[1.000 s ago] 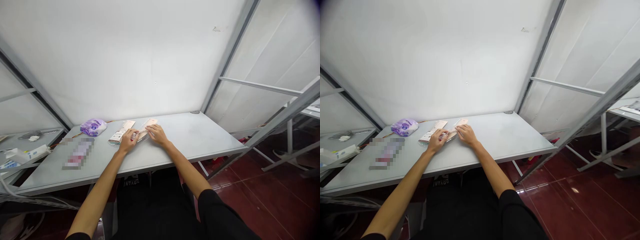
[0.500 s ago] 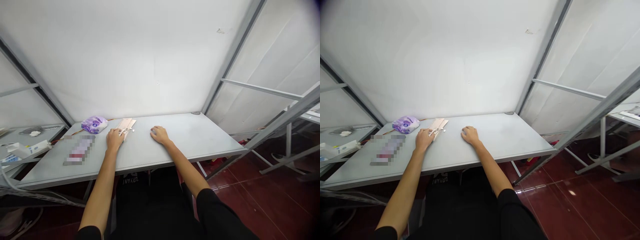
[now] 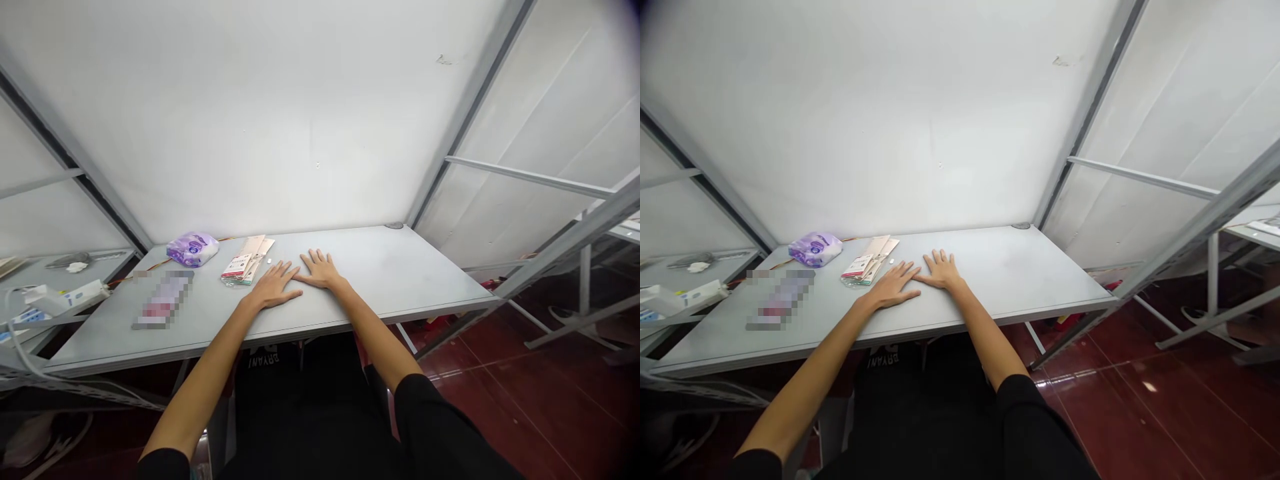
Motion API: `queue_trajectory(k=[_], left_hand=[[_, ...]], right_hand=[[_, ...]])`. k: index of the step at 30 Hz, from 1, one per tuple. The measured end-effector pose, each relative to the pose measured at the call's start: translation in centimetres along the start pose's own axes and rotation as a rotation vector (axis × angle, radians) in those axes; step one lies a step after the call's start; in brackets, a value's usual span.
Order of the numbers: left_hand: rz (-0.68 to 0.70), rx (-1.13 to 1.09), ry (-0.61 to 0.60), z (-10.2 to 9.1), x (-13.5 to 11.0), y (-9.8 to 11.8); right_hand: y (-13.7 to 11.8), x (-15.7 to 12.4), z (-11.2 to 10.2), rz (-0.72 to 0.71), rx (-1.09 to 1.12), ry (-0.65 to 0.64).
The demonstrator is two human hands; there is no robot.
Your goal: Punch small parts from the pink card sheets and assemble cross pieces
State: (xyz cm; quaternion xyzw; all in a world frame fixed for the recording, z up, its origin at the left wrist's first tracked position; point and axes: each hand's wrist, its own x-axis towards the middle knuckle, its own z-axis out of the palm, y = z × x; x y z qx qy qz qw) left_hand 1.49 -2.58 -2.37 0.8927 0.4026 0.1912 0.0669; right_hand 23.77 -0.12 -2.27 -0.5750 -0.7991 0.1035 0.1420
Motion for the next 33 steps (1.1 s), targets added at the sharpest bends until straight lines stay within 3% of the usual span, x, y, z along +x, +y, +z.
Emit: queue_trajectory(k=[5,15,17,19,21,23,24,26,29,33], left_hand=[[-0.093,0.109,-0.206,-0.3,0.0,0.0],[-0.088,0.076,-0.183,-0.4,0.0,0.5],[-0.064,0.039,-0.087,-1.0,-0.1,0.5],[-0.078,0.026,0.12,-2.0,-0.3,-0.1],[-0.211,0.072,0.391,-3.3,-0.6,-1.4],[-0.473,0.167,0.573,-4.7,-1.1,-3.3],[-0.588,0.201,0.547,-5.2,-1.4,-4.3],[-0.756,0.204,0.348,-5.9,-2.1,-6.2],[-0.782,0.211,0.156,-6.3,-3.0,-8.1],[-0.748,0.217,0.241,-6.7,-3.1,-8.9]], right_hand=[[-0.4,-0.4,-0.7,-0.001,-0.056,-0.081],[-0.5,-0.5,-0.9,0.002,-0.059,-0.088],[-0.4,-0.5,-0.8,-0.001,-0.063,-0.082],[-0.3,-0.5,-0.8,0.002,-0.063,-0.075],[-0.3,-0.5,-0.7,0.004,-0.058,-0.071],[-0.3,-0.4,-0.6,0.003,-0.054,-0.063],[-0.3,-0.4,-0.6,0.0,-0.054,-0.056],[-0.2,-0.4,-0.5,0.0,-0.053,-0.043],[-0.1,-0.3,-0.5,-0.001,-0.039,-0.019],[0.0,-0.2,-0.2,-0.023,-0.008,0.04]])
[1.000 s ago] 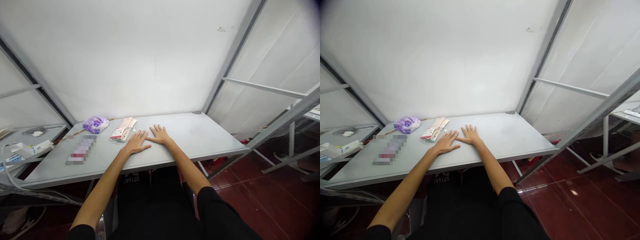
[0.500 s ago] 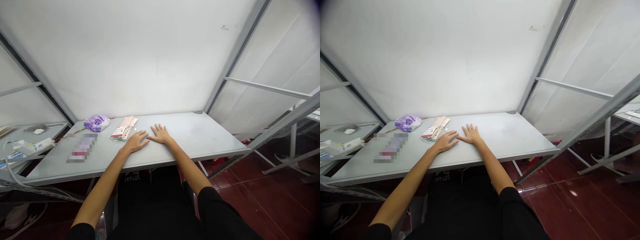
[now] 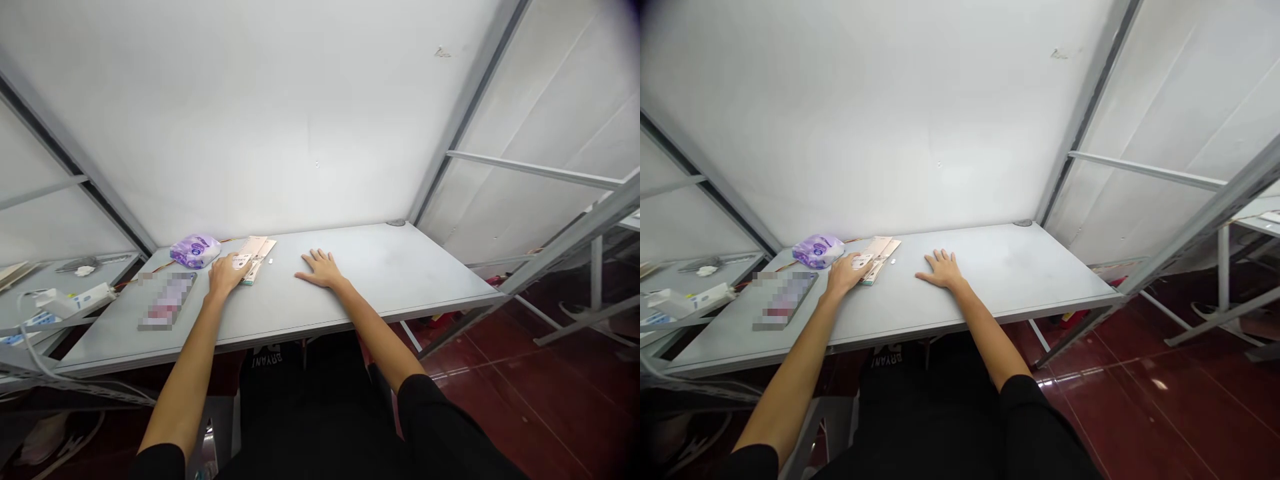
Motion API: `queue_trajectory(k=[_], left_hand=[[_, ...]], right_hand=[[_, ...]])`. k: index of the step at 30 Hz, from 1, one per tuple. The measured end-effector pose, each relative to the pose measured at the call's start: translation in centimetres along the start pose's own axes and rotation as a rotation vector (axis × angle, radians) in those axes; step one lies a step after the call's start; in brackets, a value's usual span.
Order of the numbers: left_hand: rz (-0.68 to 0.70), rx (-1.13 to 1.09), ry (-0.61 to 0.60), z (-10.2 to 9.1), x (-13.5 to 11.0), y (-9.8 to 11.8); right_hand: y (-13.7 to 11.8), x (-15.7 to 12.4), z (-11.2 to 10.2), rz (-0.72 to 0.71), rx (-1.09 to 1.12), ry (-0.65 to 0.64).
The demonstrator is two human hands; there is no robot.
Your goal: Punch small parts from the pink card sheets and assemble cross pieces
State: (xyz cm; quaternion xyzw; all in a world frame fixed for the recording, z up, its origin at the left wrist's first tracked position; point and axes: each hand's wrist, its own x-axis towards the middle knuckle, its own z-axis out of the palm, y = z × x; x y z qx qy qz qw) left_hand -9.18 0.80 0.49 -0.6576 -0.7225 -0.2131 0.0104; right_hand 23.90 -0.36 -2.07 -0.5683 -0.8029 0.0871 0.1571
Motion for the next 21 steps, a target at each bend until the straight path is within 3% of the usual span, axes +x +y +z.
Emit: queue_trajectory(k=[4,8,12,15,21], left_hand=[[0.074,-0.123,0.108,-0.5,-0.2,2.3],[0.161,-0.295,0.038,0.3,-1.8,7.0],[0.294,-0.385,-0.002,2.1,-3.5,10.7],[0.329,-0.414,0.033,3.0,-4.2,11.1],[0.323,-0.454,0.138,3.2,-4.3,9.6]], right_hand=[[0.3,0.2,0.0,-0.021,0.112,0.137],[0.8,0.3,-0.4,-0.026,0.526,0.273],[1.2,0.3,-0.6,0.049,0.776,0.286],[1.6,0.6,-0.4,0.072,0.806,0.272],[2.0,1.0,-0.1,0.147,0.888,0.37]])
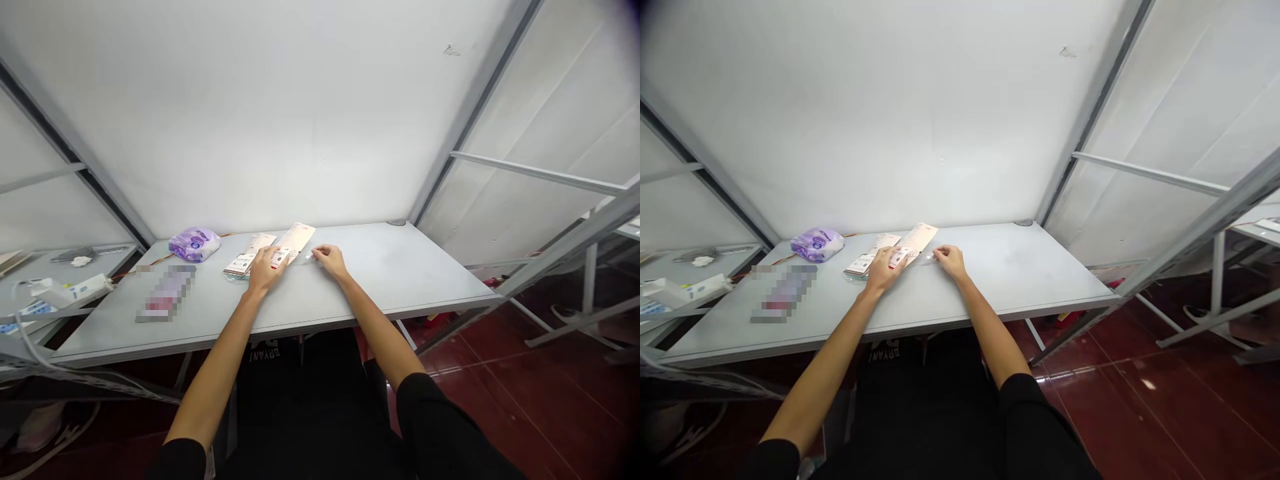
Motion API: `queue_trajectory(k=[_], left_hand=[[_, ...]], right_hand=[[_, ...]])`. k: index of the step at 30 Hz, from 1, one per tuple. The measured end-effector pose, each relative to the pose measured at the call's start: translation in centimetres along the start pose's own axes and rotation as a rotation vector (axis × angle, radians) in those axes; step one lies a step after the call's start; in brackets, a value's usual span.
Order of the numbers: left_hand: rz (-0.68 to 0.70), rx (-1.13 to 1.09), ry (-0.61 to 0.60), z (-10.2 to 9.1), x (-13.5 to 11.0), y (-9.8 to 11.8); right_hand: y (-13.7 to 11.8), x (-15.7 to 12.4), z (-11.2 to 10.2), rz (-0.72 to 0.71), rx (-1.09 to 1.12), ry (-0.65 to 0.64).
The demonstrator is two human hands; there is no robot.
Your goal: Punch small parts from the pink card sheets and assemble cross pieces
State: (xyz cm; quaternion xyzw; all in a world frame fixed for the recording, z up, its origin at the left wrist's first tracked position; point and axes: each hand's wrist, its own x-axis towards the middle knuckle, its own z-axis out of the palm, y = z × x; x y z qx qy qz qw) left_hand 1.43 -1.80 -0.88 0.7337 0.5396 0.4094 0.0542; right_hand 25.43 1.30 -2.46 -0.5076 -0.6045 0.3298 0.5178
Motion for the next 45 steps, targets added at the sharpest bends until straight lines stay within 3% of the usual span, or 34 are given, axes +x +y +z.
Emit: queue_trajectory(k=[3,8,12,18,23,28,31,34,37,39,42,45], left_hand=[[-0.028,0.013,-0.001,0.2,-0.1,-0.2],[-0.038,0.011,-0.032,0.6,-0.3,0.0],[-0.015,0.024,-0.005,0.2,-0.3,0.2],[-0.108,0.182,0.198,-1.0,0.1,-0.1],[-0.23,0.199,0.302,-1.9,0.3,-1.0],[-0.223,0.136,0.27,-1.8,0.3,-0.7],[-0.179,0.095,0.223,-1.4,0.2,-0.3],[-0.096,0.058,0.17,-0.9,0.0,-0.1],[0.026,0.022,0.061,-0.5,-0.2,0.2],[0.072,0.013,0.034,-0.4,-0.3,0.5],[0.05,0.012,0.121,-0.3,-0.4,0.8],[0.008,0.003,0.155,-0.4,-0.4,0.7]], right_hand=[[-0.2,-0.4,0.2,-0.086,-0.082,0.022],[-0.3,-0.7,0.5,-0.193,-0.285,-0.108],[0.3,-0.1,0.3,-0.114,-0.127,-0.05],[0.6,0.8,-0.7,0.033,0.166,0.077],[0.2,0.2,-0.4,-0.027,-0.12,0.083],[-0.3,-0.5,0.0,-0.156,-0.397,0.117],[-0.9,-0.8,0.0,-0.15,-0.226,0.036],[-1.6,-1.1,0.2,-0.101,0.079,-0.183],[-2.2,-1.3,0.5,-0.055,0.246,-0.353],[-2.4,-1.3,0.6,-0.042,0.27,-0.353],[-2.6,-1.3,0.3,-0.034,0.286,-0.266],[-2.7,-1.3,-0.1,-0.01,0.306,-0.297]])
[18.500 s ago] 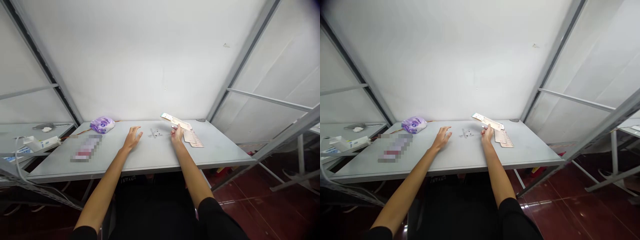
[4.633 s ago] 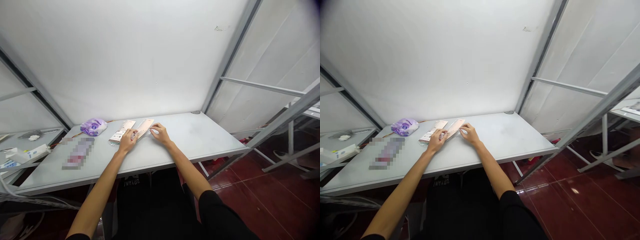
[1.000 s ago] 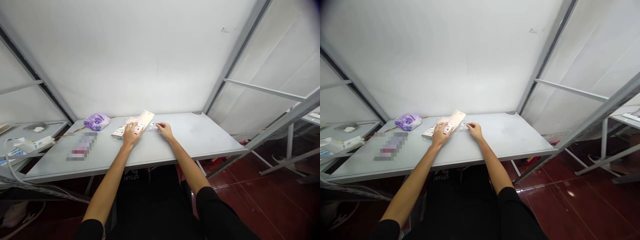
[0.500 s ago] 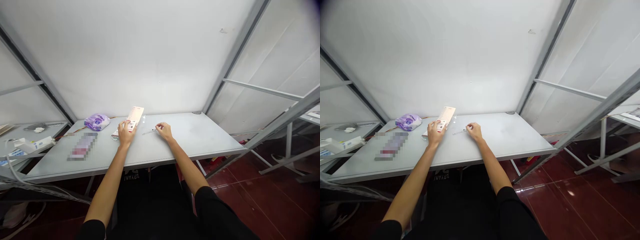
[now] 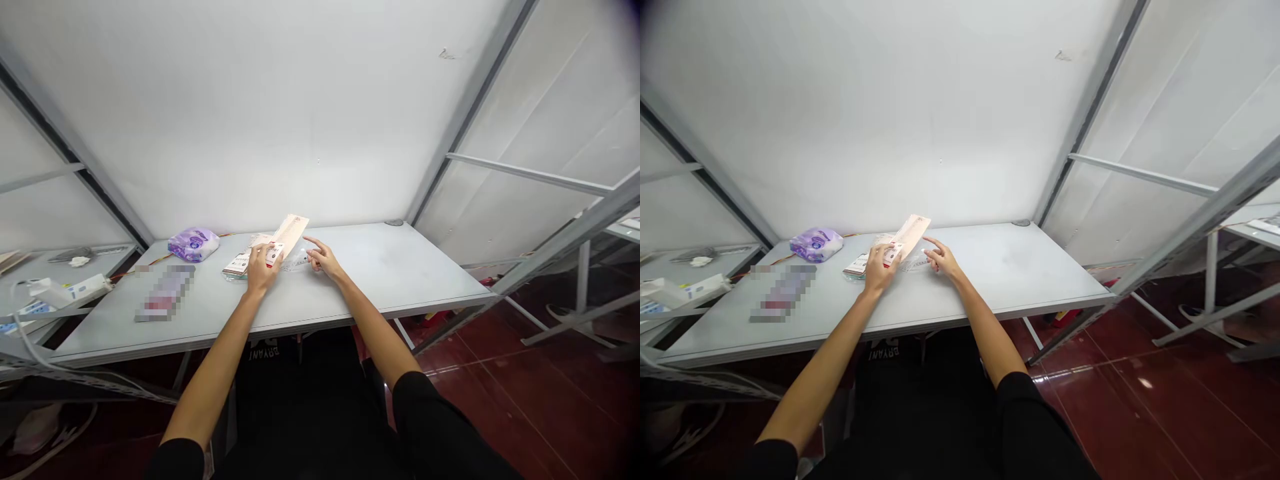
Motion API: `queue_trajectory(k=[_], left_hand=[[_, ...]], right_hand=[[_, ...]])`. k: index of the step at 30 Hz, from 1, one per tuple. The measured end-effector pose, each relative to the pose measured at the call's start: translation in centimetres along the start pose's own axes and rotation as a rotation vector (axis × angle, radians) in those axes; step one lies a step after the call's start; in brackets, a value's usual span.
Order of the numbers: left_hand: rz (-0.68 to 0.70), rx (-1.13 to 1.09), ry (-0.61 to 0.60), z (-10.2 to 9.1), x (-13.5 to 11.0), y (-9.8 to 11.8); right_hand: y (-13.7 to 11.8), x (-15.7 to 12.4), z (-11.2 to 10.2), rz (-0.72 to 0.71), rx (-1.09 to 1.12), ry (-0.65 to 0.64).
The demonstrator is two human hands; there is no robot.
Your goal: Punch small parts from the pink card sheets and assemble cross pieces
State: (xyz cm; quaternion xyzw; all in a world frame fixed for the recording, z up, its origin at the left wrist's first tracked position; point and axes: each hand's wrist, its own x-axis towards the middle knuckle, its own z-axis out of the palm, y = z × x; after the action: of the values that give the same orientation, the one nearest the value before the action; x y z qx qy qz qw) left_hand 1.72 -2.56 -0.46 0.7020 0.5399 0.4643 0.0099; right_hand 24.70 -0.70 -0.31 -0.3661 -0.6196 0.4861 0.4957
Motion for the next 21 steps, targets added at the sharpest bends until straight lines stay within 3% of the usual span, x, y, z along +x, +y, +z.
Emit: queue_trajectory(k=[4,12,17,21], left_hand=[[-0.046,-0.028,-0.039,0.1,0.0,-0.2],[-0.097,-0.036,-0.106,0.5,0.0,-0.5],[-0.035,-0.065,-0.199,0.7,0.0,-0.6],[-0.025,-0.067,-0.208,0.8,-0.1,-0.7]], right_hand=[[0.1,-0.2,0.1,0.036,-0.012,-0.082],[0.6,-0.2,0.6,0.035,-0.056,-0.084],[1.2,0.2,0.8,0.077,-0.054,0.016],[1.1,0.2,1.0,0.059,-0.121,0.109]])
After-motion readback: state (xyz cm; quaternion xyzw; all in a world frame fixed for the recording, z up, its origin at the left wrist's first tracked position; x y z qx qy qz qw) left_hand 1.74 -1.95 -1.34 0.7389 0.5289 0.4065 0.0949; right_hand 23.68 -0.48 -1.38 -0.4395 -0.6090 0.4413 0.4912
